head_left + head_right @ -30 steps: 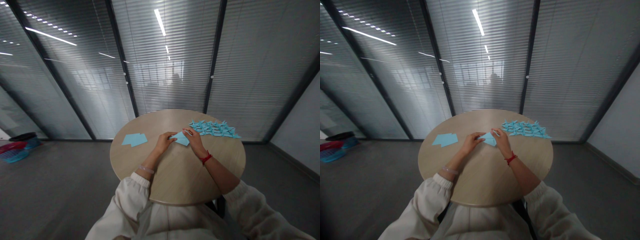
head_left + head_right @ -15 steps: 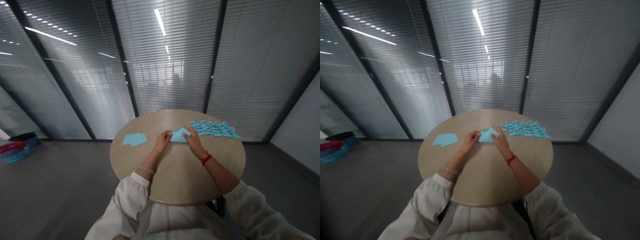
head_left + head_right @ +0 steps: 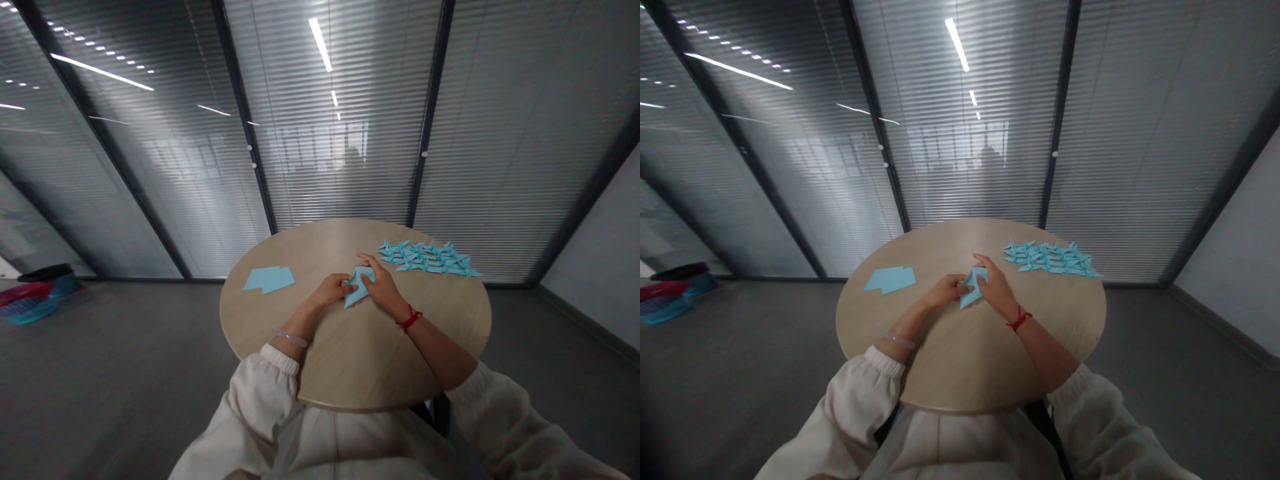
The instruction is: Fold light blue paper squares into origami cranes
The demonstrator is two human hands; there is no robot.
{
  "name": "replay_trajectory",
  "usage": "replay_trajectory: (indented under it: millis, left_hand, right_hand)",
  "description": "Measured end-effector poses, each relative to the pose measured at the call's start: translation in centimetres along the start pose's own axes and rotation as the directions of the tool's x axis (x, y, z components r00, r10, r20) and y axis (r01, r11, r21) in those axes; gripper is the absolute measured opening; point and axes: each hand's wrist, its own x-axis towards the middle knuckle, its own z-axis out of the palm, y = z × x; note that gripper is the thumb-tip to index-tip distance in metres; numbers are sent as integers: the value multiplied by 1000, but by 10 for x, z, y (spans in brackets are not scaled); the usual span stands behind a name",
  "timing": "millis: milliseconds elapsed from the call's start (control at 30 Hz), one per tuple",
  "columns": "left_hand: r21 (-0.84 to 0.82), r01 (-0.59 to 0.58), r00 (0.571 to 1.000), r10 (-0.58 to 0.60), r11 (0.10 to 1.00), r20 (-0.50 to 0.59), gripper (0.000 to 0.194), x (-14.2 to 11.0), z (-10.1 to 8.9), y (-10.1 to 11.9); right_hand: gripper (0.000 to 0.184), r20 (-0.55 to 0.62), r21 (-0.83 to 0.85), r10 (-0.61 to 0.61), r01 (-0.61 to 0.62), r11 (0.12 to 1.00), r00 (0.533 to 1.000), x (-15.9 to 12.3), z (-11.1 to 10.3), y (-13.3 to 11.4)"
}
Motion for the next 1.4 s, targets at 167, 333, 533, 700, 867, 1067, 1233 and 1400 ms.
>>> replay_trajectory:
  millis: [167,333,533,700,867,1067,1233,1400]
  left_hand:
    - [-139,1,993,-17,990,-116,41,-4,2,8]
    - [-257,-15,962,-56,966,-269,34,-4,2,10]
    - [-322,-24,942,-86,946,-325,24,-3,0,10]
    - [-397,-29,947,-102,917,-305,25,-2,-1,8]
    - [-421,-35,949,-102,906,-298,24,-1,-3,7]
    - [-483,-65,926,-128,873,-355,18,3,-8,4]
    - [-360,-69,909,-90,931,-407,15,8,-12,0]
    - [-353,-72,912,-82,933,-401,22,11,-14,-4]
  right_hand:
    - [50,-25,-198,-192,183,963,981,1,-2,-2]
    - [47,91,-334,-273,287,898,958,-2,-1,-4]
    - [51,249,-379,-324,399,835,913,-6,4,-4]
    - [44,272,-415,-329,418,808,904,-6,2,-7]
    - [34,252,-479,-343,424,768,905,-4,-1,-12]
    - [23,208,-541,-366,418,730,907,-4,-3,-15]
    - [23,210,-533,-351,407,741,913,-5,-4,-17]
    - [23,258,-539,-358,441,718,897,-5,0,-18]
